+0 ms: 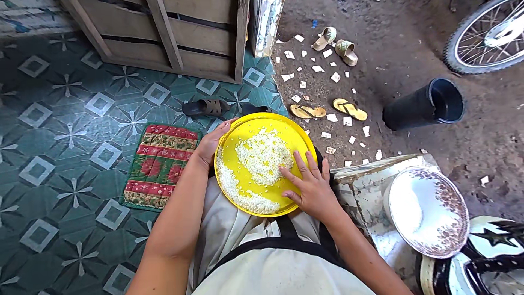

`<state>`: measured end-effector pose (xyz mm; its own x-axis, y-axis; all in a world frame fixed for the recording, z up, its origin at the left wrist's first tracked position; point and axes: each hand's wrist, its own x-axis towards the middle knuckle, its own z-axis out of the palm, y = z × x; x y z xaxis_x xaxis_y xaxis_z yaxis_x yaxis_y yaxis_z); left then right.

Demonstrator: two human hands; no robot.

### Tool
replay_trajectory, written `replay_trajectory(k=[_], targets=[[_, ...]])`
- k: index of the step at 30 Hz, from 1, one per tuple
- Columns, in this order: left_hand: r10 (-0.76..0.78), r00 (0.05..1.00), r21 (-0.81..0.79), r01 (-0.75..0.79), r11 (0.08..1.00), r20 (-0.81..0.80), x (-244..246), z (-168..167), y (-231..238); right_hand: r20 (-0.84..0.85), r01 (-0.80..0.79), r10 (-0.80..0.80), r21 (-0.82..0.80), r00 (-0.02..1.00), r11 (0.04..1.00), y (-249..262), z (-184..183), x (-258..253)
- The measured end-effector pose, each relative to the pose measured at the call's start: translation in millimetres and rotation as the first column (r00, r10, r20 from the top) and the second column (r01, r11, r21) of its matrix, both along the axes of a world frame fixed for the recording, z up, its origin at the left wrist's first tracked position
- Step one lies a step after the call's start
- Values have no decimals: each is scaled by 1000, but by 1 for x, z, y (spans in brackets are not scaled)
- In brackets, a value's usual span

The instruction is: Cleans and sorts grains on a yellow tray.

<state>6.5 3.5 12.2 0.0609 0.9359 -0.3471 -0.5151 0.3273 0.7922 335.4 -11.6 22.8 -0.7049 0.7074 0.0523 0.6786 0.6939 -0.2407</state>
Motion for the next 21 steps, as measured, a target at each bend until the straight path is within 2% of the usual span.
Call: replay_trajectory(k=[6, 10, 14, 17, 21], targets=[[-3, 1000, -9, 3, 1000, -1, 0, 1, -1, 20, -48, 48, -26, 999, 999, -6, 5, 1], [-30, 1000, 57, 30, 998, 4, -6, -16, 0, -7, -81, 81, -19, 997, 996, -3, 7, -1], [0, 1000, -7, 0, 1000, -11, -1, -4, -1, 0, -110, 110, -51, 994, 993, 2, 5, 0], [-35, 999, 55, 34, 998, 16, -8, -18, 0, -17, -141, 140, -84, 990, 986, 3, 8, 3], [-12, 998, -5, 11, 1000, -55, -2, -2, -1, -56, -158, 152, -148, 987, 976, 5, 16, 11]])
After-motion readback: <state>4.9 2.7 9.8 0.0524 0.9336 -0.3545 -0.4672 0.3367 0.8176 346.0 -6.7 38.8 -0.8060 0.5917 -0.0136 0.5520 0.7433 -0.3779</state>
